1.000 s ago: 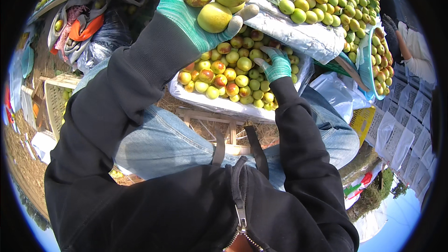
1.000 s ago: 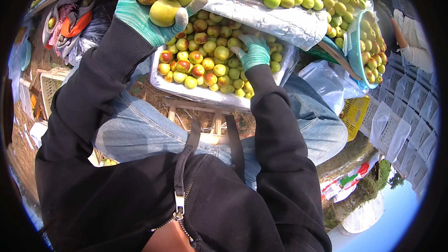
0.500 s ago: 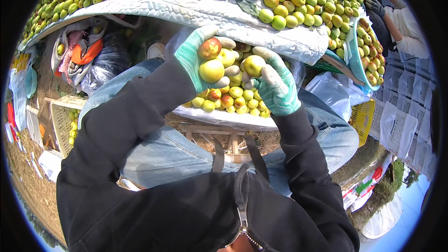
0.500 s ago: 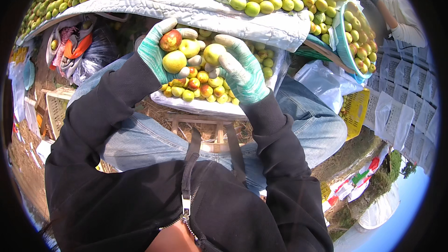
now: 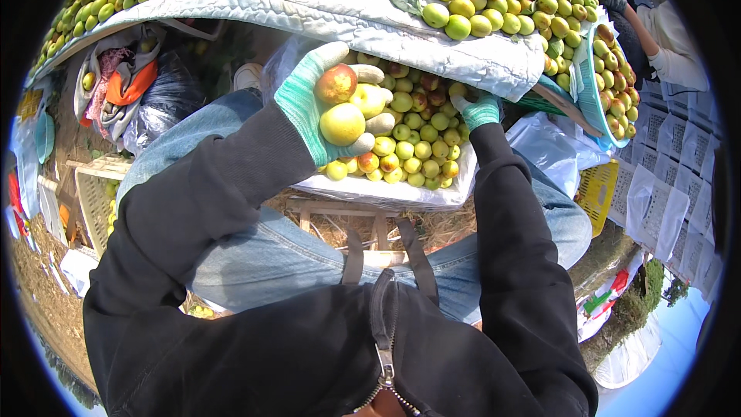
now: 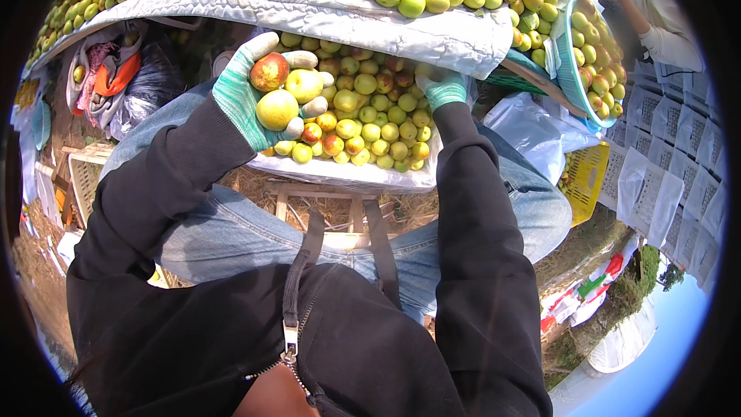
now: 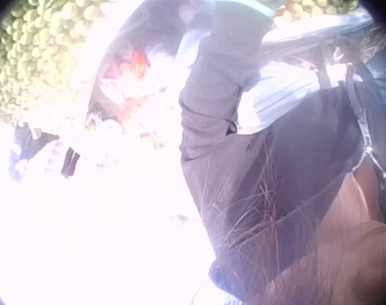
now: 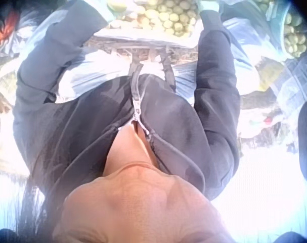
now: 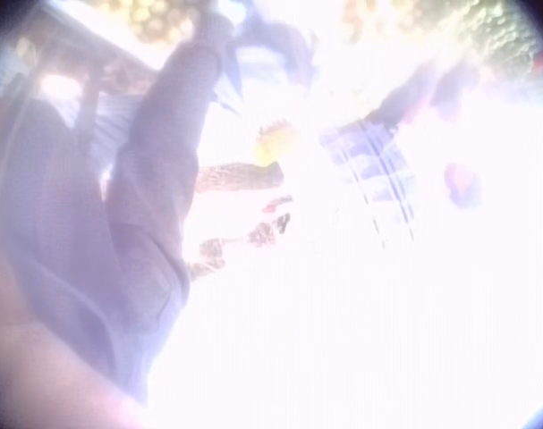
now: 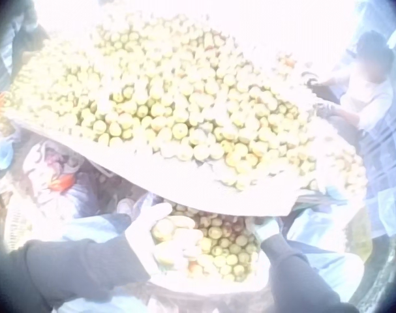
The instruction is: The person sits at a table and repeatedly picks green apples from a large pile, transfers them into a white tray, and occasionally moves apples between trays. The hands wear light green gloves and handle the fruit one by one or in small handfuls.
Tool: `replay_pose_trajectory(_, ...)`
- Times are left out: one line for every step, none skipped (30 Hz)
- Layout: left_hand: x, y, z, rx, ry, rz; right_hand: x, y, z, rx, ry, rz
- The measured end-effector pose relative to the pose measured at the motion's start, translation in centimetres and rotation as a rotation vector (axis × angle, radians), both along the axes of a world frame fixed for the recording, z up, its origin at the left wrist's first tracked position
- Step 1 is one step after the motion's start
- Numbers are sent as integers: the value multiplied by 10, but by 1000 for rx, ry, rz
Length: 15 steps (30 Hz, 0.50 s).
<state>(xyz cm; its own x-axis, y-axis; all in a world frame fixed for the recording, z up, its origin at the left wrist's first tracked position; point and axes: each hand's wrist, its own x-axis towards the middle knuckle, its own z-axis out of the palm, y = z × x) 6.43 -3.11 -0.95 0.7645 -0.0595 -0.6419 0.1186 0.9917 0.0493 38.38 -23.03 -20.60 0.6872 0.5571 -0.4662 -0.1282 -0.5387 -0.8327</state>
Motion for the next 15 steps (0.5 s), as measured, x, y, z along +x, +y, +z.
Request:
replay_pose_trajectory(0,-1,-2,-11,-1,-2,2,5,-6,50,197,-178)
replay_pose_trajectory(0,-1,-4,-19,-37,0,0,11,-6,-44,66,-91)
replay_pose_trajectory(0,-3,-7,-41,-44,9,-6,18,-1,-136,-67,-3)
replay_pose_trajectory(0,-3,-9,-87,-62,20,-15,22,12,-67,-8,-96)
replay_pose_trajectory(0,-4,-10,-134,-82,31,-26,28,30,66,120,-290)
replay_pose_trajectory(0,-5,-11,-176,-94,42,-39,35,52,143,142,-412)
replay_pose_trajectory(0,-6,-11,-165,-91,42,-57,32,78,-31,-240,-63)
replay_pose_trajectory(0,-7,-11,-208,-97,54,-75,32,103,-208,-619,291)
replay_pose_trajectory(0,-9,-10,-208,-86,53,-97,35,121,-62,-410,109)
replay_pose_trajectory(0,-11,-9,-191,-60,49,-116,28,141,4,-299,170)
replay_pose_trajectory(-1,-14,-8,-126,-59,50,-136,23,156,232,-172,258)
replay_pose_trajectory(0,-17,-7,-123,-48,36,-149,19,167,436,-197,434)
replay_pose_trajectory(0,-19,-6,-116,-81,10,-159,16,175,435,-162,513)
replay_pose_trajectory(1,-22,-5,-110,-114,-17,-167,15,178,402,-361,635)
replay_pose_trajectory(-1,-24,-4,-168,-181,-49,-172,13,179,423,-432,643)
